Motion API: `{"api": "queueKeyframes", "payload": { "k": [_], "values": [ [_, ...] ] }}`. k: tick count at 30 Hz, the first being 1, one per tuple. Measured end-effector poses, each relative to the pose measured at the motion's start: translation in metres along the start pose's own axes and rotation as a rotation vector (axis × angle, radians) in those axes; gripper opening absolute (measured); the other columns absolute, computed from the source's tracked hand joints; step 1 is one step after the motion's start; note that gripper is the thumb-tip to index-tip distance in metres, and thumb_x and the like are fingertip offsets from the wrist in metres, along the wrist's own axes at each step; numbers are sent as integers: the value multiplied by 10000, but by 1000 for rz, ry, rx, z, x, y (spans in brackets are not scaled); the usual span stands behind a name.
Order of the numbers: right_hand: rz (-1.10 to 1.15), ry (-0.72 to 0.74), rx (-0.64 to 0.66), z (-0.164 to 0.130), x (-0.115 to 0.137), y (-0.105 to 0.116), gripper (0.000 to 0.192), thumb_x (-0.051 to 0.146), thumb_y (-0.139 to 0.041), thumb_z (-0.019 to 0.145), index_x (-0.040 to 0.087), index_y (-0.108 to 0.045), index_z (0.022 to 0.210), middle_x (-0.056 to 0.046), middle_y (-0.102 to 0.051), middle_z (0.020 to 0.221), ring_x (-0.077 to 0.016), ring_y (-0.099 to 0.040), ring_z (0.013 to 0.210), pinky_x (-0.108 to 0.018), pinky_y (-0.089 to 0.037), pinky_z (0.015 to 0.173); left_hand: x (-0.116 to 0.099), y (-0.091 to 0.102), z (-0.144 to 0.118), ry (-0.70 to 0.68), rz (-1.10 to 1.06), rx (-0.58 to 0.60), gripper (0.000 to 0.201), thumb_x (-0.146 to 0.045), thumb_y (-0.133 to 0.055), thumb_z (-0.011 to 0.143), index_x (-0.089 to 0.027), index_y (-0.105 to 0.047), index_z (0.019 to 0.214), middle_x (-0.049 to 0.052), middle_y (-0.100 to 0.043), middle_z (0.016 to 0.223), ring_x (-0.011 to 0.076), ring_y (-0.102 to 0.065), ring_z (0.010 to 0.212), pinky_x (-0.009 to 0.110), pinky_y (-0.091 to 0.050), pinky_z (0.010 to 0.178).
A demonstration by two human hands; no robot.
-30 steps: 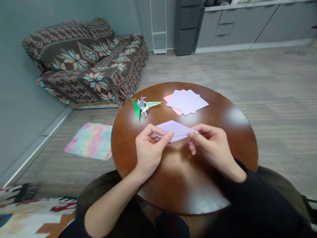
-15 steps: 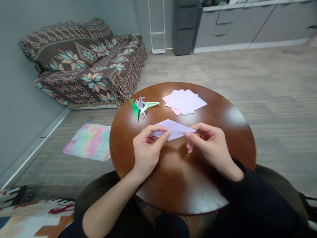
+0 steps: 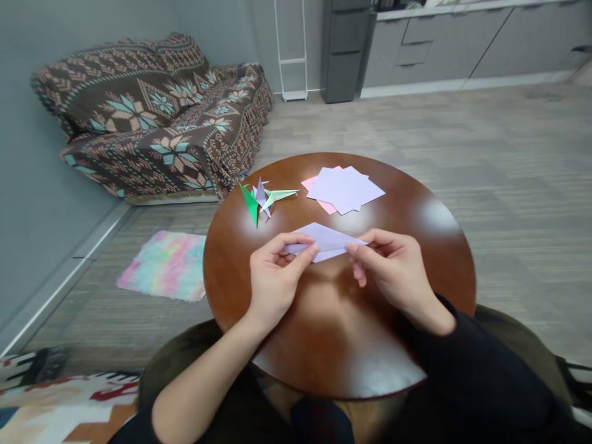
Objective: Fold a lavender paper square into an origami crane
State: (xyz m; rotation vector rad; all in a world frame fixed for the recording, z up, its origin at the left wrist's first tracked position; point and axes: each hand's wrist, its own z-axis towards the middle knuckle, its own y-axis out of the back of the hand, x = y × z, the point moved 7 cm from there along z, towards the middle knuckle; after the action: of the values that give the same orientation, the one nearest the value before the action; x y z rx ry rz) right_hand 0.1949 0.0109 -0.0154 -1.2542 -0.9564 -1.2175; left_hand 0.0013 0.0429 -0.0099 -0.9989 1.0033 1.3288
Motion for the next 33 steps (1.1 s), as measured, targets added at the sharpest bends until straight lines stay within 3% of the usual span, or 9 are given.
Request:
{"api": "queueKeyframes", "payload": {
  "k": [7,15,24,33],
  "values": [
    [56,-37,-8,1,-2,-1,212,299,-773,898,154,-746,746,-3,-686,588,-92,-609,426,-186,-494,408,13,1,1,54,-65,-5,169,-289,-885,749,-192,-801,859,13,-769,800,92,-644,624,173,-520,597],
    [20,-7,-39,2,1,2,296,337,-704,948,152,-730,718,-9,-674,578,-99,-604,434,-210,-511,433,2,5,2,-7,29,-53,137,-269,-871,760,-186,-795,837,4,-765,774,80,-632,587,158,-496,556],
    [-82,60,-47,0,7,5,115,266,-781,886,180,-741,821,24,-676,552,-98,-606,431,-204,-510,456,-3,6,2,-30,51,-55,119,-255,-867,761,-190,-793,829,-2,-761,761,71,-612,574,151,-479,542],
    [-78,38,-13,-2,6,0,130,283,-811,864,176,-741,842,23,-685,558,-99,-599,422,-209,-482,446,-9,2,-3,-54,86,-32,106,-247,-856,765,-185,-792,822,9,-766,771,94,-637,601,174,-498,561]
  ]
}}
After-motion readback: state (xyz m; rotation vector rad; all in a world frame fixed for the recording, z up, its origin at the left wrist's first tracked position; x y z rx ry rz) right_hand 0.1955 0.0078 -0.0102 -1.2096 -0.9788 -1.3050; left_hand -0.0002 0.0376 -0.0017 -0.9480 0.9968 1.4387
